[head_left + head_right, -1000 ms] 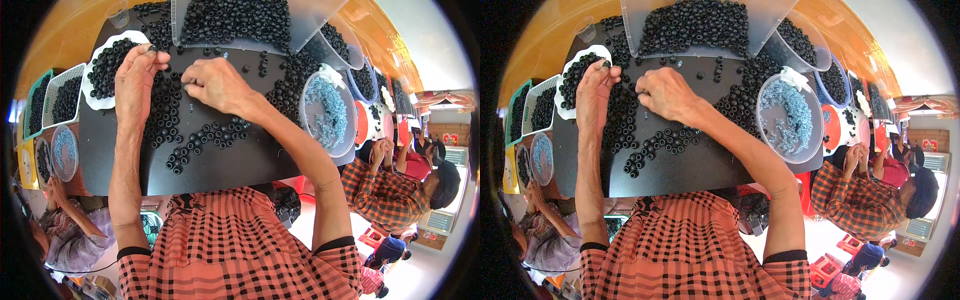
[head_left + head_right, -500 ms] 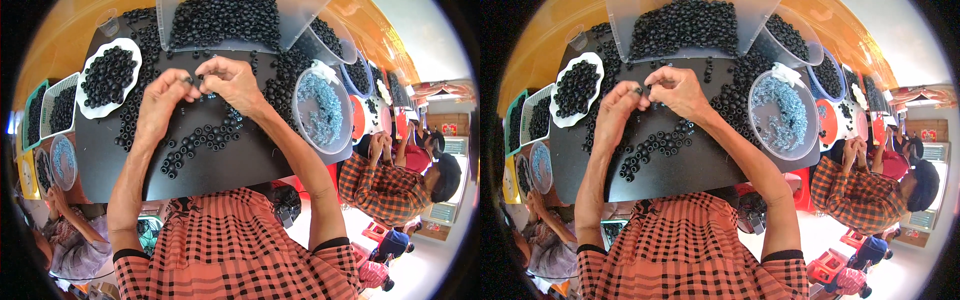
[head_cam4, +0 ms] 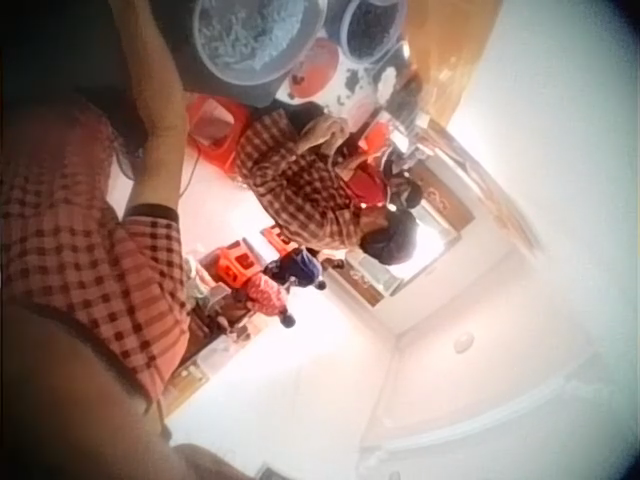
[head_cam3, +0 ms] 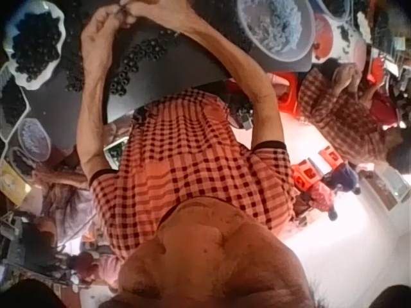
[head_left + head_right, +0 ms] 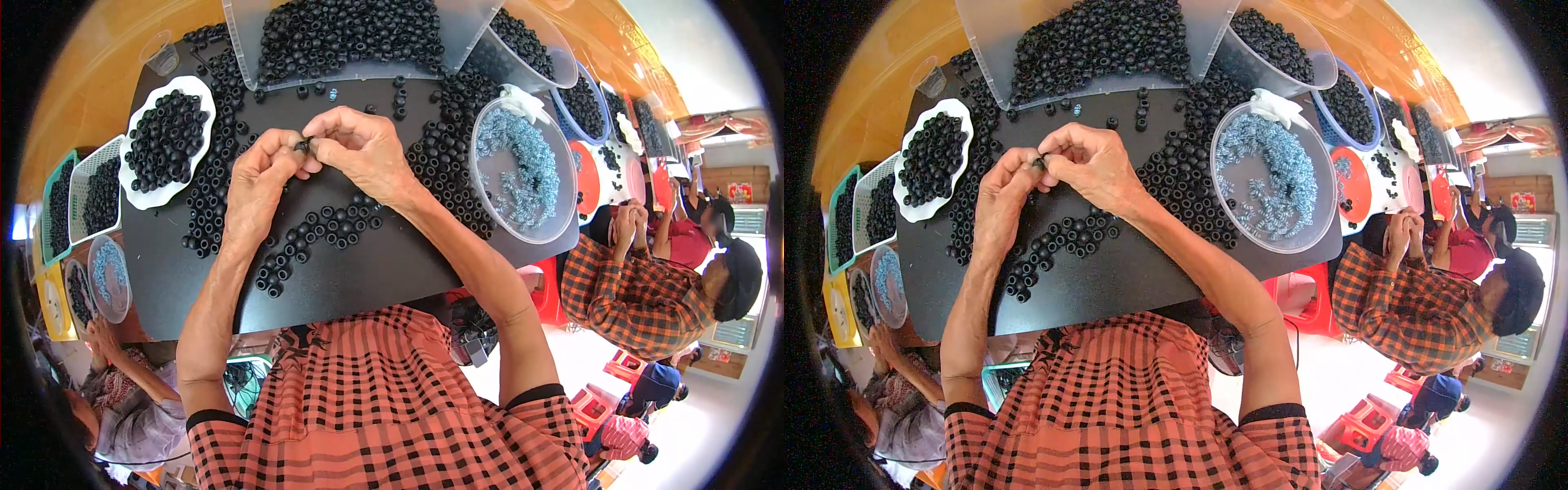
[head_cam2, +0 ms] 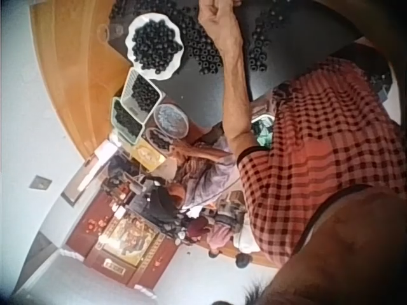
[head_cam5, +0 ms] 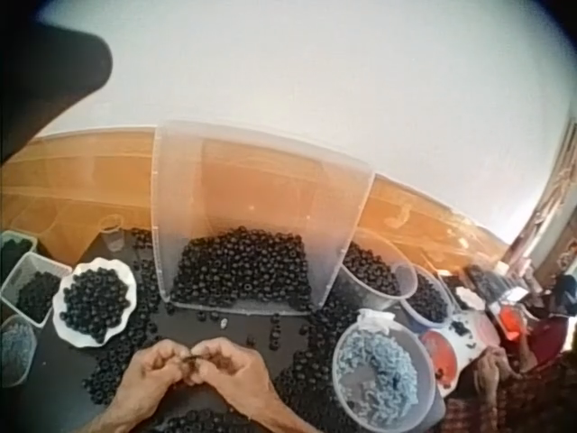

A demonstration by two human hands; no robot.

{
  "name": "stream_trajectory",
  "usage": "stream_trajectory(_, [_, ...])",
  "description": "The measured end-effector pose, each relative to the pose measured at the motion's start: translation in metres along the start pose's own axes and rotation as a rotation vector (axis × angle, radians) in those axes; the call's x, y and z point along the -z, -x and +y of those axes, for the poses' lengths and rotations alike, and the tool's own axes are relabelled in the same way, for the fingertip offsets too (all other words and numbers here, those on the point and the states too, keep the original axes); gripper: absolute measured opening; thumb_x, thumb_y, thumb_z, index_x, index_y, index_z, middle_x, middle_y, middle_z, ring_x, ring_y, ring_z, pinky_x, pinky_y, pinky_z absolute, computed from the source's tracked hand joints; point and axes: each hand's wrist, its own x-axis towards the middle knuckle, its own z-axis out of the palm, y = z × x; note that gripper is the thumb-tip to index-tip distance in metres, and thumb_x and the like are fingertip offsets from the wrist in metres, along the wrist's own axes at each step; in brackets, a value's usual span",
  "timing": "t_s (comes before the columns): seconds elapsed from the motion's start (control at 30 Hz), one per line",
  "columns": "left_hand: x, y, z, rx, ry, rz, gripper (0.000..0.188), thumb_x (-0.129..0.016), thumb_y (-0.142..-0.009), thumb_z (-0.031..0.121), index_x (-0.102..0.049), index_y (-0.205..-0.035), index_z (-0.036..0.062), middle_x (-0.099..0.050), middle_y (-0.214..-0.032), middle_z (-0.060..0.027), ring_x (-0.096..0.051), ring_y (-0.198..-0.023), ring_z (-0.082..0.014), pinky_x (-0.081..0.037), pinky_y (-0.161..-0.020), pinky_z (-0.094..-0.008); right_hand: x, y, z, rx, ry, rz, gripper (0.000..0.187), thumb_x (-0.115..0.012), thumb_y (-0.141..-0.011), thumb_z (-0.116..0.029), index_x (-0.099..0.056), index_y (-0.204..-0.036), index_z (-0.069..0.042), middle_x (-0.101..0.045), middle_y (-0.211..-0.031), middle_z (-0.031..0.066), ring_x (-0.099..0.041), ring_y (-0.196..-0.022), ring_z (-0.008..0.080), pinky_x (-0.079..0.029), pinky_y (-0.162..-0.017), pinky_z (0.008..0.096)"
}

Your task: The person sorts and assembles small black and blue plastic components by hand, placing them into bins and onto larger parts.

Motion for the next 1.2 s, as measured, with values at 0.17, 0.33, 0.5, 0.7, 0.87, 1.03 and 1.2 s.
stream_trajectory(0.17, [0.001, 0.001, 0.000, -0.008, -0.013, -0.018, 0.010, -0.051, -0.091, 0.006, -0.060, -0.094, 0.0017, -0.064, -0.084, -0.0024, -0.059, -0.079, -0.0082, -0.047, -0.075, -0.0230, -0.004, 0.004, -0.004, 0.026, 0.020, 0.027, 0.011, -0.057, -0.083, 0.004, -0.060, -0.093, 0.006, -0.064, -0.077, 0.0067, -0.065, -0.068, 0.0119, -0.054, -0.062, 0.0251])
stream_trajectory(0.33, [0.000, 0.002, -0.003, -0.035, -0.061, -0.004, 0.009, -0.052, -0.091, 0.004, -0.059, -0.095, 0.0011, -0.063, -0.084, -0.0018, -0.060, -0.079, -0.0082, -0.047, -0.074, -0.0226, -0.003, 0.009, -0.001, 0.003, 0.220, 0.043, 0.014, -0.056, -0.085, 0.003, -0.065, -0.097, 0.003, -0.064, -0.090, 0.0062, -0.062, -0.075, 0.0102, -0.052, -0.070, 0.0233])
stream_trajectory(0.5, [-0.001, 0.001, -0.001, -0.031, -0.085, 0.024, 0.010, -0.052, -0.090, 0.003, -0.060, -0.097, 0.0013, -0.063, -0.085, -0.0022, -0.061, -0.079, -0.0092, -0.048, -0.075, -0.0232, -0.004, 0.009, -0.005, 0.159, 0.274, 0.074, 0.015, -0.057, -0.082, 0.005, -0.067, -0.093, 0.003, -0.064, -0.088, 0.0074, -0.065, -0.071, 0.0116, -0.052, -0.063, 0.0222])
stream_trajectory(0.7, [0.001, 0.001, 0.001, -0.032, -0.044, 0.007, 0.010, -0.052, -0.091, 0.004, -0.059, -0.098, 0.0017, -0.063, -0.086, -0.0018, -0.061, -0.081, -0.0095, -0.048, -0.076, -0.0239, 0.000, 0.008, -0.006, 0.221, 0.315, 0.087, 0.014, -0.056, -0.084, 0.005, -0.067, -0.093, 0.002, -0.064, -0.090, 0.0073, -0.064, -0.073, 0.0096, -0.052, -0.063, 0.0219])
stream_trajectory(0.87, [-0.002, 0.004, 0.000, -0.071, -0.089, 0.005, 0.009, -0.053, -0.092, 0.006, -0.059, -0.098, 0.0029, -0.063, -0.085, -0.0008, -0.060, -0.081, -0.0080, -0.047, -0.076, -0.0229, -0.005, 0.010, -0.008, 0.091, 0.159, 0.095, 0.009, -0.057, -0.083, 0.005, -0.064, -0.089, 0.005, -0.064, -0.084, 0.0071, -0.065, -0.071, 0.0100, -0.053, -0.063, 0.0226])
stream_trajectory(1.03, [-0.003, 0.005, 0.002, -0.066, -0.113, -0.005, 0.008, -0.053, -0.093, 0.007, -0.059, -0.097, 0.0028, -0.062, -0.084, 0.0005, -0.058, -0.079, -0.0061, -0.046, -0.075, -0.0216, -0.005, 0.008, 0.000, 0.149, 0.202, 0.099, 0.008, -0.057, -0.081, 0.004, -0.063, -0.086, 0.005, -0.065, -0.079, 0.0069, -0.065, -0.068, 0.0116, -0.053, -0.062, 0.0229])
stream_trajectory(1.2, [-0.008, 0.008, 0.004, -0.106, -0.255, 0.046, 0.009, -0.052, -0.092, 0.005, -0.059, -0.097, 0.0018, -0.059, -0.081, 0.0014, -0.056, -0.076, -0.0041, -0.045, -0.070, -0.0190, -0.002, 0.007, 0.002, 0.259, 0.378, 0.095, 0.010, -0.059, -0.079, 0.003, -0.065, -0.087, 0.004, -0.065, -0.080, 0.0070, -0.066, -0.069, 0.0120, -0.052, -0.062, 0.0232])
